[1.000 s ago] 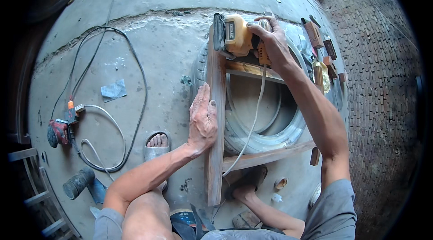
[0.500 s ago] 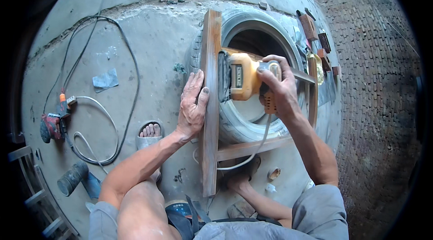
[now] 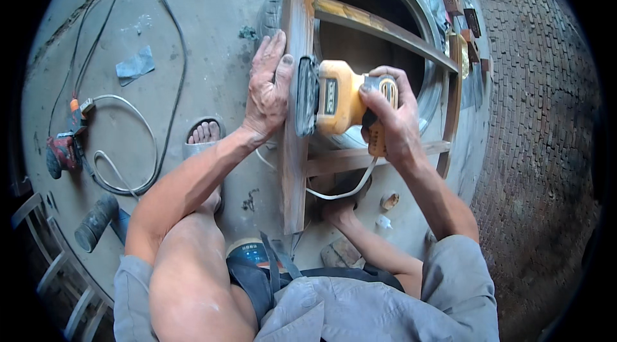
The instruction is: The person uses an electric sander to smooth the surfaces of a wooden frame that is resting on a tire. The person holds the frame with one hand and operates the sander with the other, moving it along the edges and flat surfaces.
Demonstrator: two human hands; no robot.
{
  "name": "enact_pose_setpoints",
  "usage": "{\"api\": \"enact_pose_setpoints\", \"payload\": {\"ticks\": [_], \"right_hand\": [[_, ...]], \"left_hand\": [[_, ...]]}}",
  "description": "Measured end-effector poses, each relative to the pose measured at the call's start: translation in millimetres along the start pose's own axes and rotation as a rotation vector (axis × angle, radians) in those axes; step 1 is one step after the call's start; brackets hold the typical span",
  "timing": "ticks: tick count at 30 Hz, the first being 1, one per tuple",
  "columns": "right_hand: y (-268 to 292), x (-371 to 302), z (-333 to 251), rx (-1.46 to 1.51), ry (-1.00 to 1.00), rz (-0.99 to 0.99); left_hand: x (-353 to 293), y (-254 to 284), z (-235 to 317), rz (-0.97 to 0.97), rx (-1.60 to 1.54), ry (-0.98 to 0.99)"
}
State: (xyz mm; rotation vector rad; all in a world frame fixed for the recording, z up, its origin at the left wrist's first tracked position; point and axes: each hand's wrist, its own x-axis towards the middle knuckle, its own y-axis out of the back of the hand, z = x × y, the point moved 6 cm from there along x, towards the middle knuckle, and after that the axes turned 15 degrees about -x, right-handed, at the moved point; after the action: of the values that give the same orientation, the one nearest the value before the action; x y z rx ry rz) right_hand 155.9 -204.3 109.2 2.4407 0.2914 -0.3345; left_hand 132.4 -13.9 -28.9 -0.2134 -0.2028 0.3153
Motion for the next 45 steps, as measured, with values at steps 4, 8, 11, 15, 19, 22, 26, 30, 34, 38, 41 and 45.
{"api": "enact_pose_setpoints", "payload": {"ticks": [4, 8, 11, 15, 19, 22, 26, 30, 34, 38, 41, 45], "right_hand": [[-7, -39, 16, 0.009, -0.053, -0.029], [-8, -55, 15, 0.047, -0.074, -0.014], [-7, -49, 9, -0.035, -0.046, -0.02], [-1, -31, -11, -0.232, 0.044, -0.077], [31, -23, -19, -0.615, 0.02, -0.223], [65, -23, -10, -0.851, -0.442, -0.368], [80, -23, 19, -1.082, -0.18, -0.363], [38, -14, -7, -1.087, -0.028, -0.436], [12, -16, -27, -1.011, 0.116, -0.468], [5, -22, -19, -0.991, 0.132, -0.419], [30, -18, 2, -1.023, 0.155, -0.4], [96, 5, 67, -1.211, 0.084, -0.36]], "left_hand": [[0, 1, -2, 0.011, -0.001, -0.011], [0, -2, -3, 0.008, -0.005, -0.025], [1, -3, 0, 0.007, -0.002, 0.004], [0, 0, -5, 0.01, -0.023, 0.017], [2, 1, -4, -0.034, -0.007, -0.021], [2, 1, -3, -0.024, -0.012, -0.008], [1, -2, -4, -0.013, -0.022, -0.013], [6, 0, -8, -0.006, -0.028, 0.011], [10, 1, -13, -0.023, 0.157, -0.081], [22, 1, 7, -0.113, 0.282, -0.101], [55, -27, 39, -0.271, 0.617, -0.297], [72, -46, 23, -0.428, 0.881, -0.394]]}}
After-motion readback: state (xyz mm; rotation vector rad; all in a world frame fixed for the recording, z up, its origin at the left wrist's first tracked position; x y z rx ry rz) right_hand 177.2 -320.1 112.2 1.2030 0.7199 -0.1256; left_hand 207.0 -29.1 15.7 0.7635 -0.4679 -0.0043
